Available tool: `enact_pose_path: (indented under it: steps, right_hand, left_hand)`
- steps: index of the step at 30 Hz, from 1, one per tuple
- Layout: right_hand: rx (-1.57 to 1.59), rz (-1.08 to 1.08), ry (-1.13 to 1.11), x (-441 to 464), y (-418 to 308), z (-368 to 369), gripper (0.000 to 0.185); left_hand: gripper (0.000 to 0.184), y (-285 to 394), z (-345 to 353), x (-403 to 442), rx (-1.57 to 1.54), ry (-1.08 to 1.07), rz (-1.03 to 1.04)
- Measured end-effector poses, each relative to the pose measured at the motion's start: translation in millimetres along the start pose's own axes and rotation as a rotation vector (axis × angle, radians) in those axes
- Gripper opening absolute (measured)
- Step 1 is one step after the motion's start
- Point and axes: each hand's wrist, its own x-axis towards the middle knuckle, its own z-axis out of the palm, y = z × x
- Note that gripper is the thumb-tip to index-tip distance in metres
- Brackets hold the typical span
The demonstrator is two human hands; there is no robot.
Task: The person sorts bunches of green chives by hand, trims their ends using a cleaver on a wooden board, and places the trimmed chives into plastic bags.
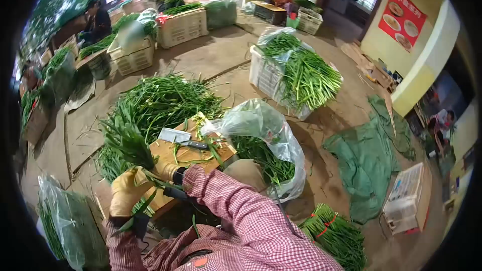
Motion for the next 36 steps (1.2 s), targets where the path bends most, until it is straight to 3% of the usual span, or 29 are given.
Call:
enact_pose_path:
  steps: [1,2,3,5,7,10,15,18,23,28,30,32,33,36]
  right_hand:
    - [0.211,-0.088,0.038,8.8,27.0,7.6,0.034]
    - [0.179,-0.043,0.046,5.5,6.1,4.8,0.033]
    - [0.086,0.014,0.035,-1.6,-12.3,0.8,0.033]
    - [0.008,0.062,0.025,-7.8,-32.3,1.9,0.033]
    - [-0.054,0.091,0.013,-16.6,-48.4,5.9,0.032]
    - [-0.131,0.114,0.021,-20.0,-63.7,5.4,0.032]
    - [-0.196,0.126,0.034,-26.2,-79.2,5.4,0.031]
    - [-0.212,0.136,0.036,-30.8,-86.5,6.9,0.030]
    - [-0.238,0.149,0.034,-37.4,-94.8,9.0,0.030]
    - [-0.267,0.155,0.007,-40.9,-96.9,12.7,0.029]
    - [-0.286,0.163,-0.055,-39.5,-96.7,20.5,0.029]
    - [-0.352,0.131,-0.146,-38.2,-107.6,24.8,0.030]
    - [-0.412,0.096,-0.205,-32.6,-100.6,30.8,0.031]
    - [-0.447,-0.025,-0.302,-23.6,-80.5,45.6,0.027]
  left_hand:
    - [0.043,34.8,-44.7,-4.7,0.123,-0.188,-0.106]
    - [0.036,58.1,-76.0,-11.2,0.225,-0.288,-0.063]
    - [0.028,74.9,-90.7,-23.0,0.173,-0.162,0.196]
    - [0.025,130.5,-107.8,-27.1,-0.316,-0.143,0.577]
    - [0.048,178.3,-90.2,-21.0,-0.640,-0.314,0.913]
    - [0.061,244.0,-52.1,-36.2,-0.618,-0.391,1.161]
    - [0.040,280.7,5.2,-39.6,-0.536,-0.406,1.377]
    - [0.031,296.4,-9.0,-36.6,-0.449,-0.338,1.289]
    - [0.030,317.4,-18.8,-40.0,-0.560,-0.265,1.225]
    - [0.018,328.6,-19.3,-65.5,-0.780,-0.311,1.225]
    - [0.018,339.5,-23.7,-80.8,-0.642,-0.295,1.293]
    - [0.019,348.0,-23.0,-101.3,-0.587,-0.109,1.332]
    - [0.021,347.1,-33.5,-98.3,-0.738,-0.315,1.331]
    - [0.014,339.0,-44.0,-98.4,-1.186,-0.391,1.088]
